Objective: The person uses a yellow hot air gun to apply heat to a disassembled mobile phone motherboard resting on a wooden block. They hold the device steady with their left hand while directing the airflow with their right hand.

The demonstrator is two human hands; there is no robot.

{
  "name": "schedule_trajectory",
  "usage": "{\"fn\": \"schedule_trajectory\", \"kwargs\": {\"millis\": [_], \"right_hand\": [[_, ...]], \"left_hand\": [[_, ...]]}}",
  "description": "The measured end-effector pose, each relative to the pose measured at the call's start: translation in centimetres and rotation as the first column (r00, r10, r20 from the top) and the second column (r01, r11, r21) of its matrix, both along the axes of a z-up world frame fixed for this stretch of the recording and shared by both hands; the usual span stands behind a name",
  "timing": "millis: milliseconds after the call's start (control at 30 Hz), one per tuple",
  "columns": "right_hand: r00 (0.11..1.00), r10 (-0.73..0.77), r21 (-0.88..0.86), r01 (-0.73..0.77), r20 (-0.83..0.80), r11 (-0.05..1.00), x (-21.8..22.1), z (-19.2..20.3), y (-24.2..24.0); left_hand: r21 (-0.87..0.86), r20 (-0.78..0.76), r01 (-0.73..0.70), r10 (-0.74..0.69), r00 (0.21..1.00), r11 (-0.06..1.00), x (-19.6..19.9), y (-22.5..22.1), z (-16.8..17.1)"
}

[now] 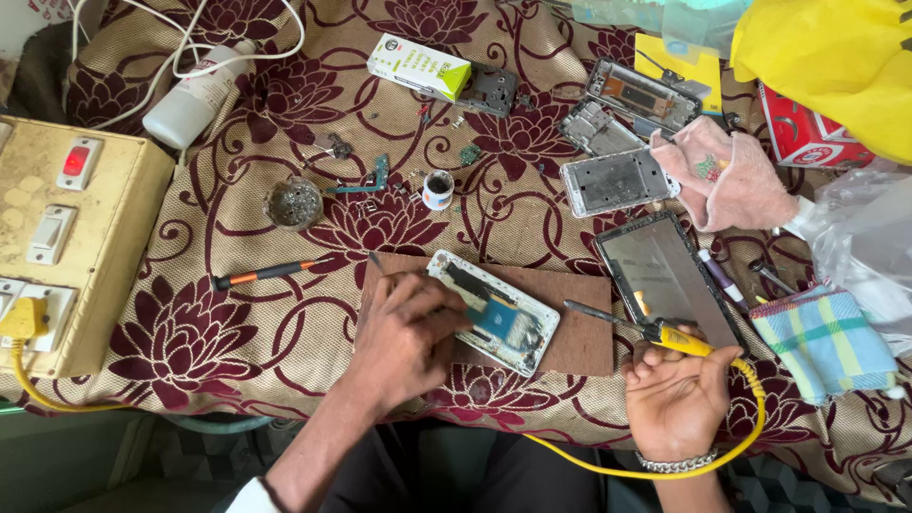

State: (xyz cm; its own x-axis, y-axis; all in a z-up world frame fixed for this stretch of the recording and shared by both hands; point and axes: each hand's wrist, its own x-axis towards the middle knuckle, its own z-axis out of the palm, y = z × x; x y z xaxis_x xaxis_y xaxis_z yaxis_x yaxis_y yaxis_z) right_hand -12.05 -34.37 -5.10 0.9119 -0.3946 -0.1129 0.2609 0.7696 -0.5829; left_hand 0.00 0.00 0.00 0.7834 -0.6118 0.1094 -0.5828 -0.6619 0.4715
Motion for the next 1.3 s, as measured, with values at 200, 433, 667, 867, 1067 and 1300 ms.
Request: {"fn": "schedule_trajectory", "kwargs": {"millis": [200, 433, 667, 867, 1067, 1300], "right_hand": [[0.997, -0.036, -0.042, 0.033, -0.072, 0.999, 0.1, 0.6, 0.6], [1.0, -0.006, -0.063, 0.006, -0.005, 0.998, 0.2, 0.7, 0.8], [0.999, -0.031, -0.076, 0.029, -0.019, 0.997, 0.2, 0.9, 1.1], [0.994, -0.111, -0.171, 0.108, -0.009, 0.979, 0.3, 2.6, 2.1], [0.989, -0.143, -0.275, 0.146, 0.03, 0.95, -0.2, 3.8, 3.6], [0.983, -0.114, -0.294, 0.152, 0.142, 0.944, -0.8, 4.7, 4.1]], "left_hand": [[-0.154, 0.18, -0.002, 0.031, 0.983, 0.988, 0.1, -0.6, 5.4], [-0.065, 0.248, -0.135, 0.147, 0.957, 0.989, -0.2, -2.1, 7.1], [-0.051, 0.253, -0.229, 0.234, 0.939, 0.972, -2.4, -1.1, 7.0], [-0.049, 0.098, -0.408, 0.411, 0.906, 0.912, 0.3, -0.3, 6.5], [0.019, 0.07, -0.515, 0.513, 0.856, 0.857, 11.6, -3.6, 7.2], [-0.199, 0.155, -0.312, 0.344, 0.926, 0.929, 9.5, -4.3, 6.4]]}}
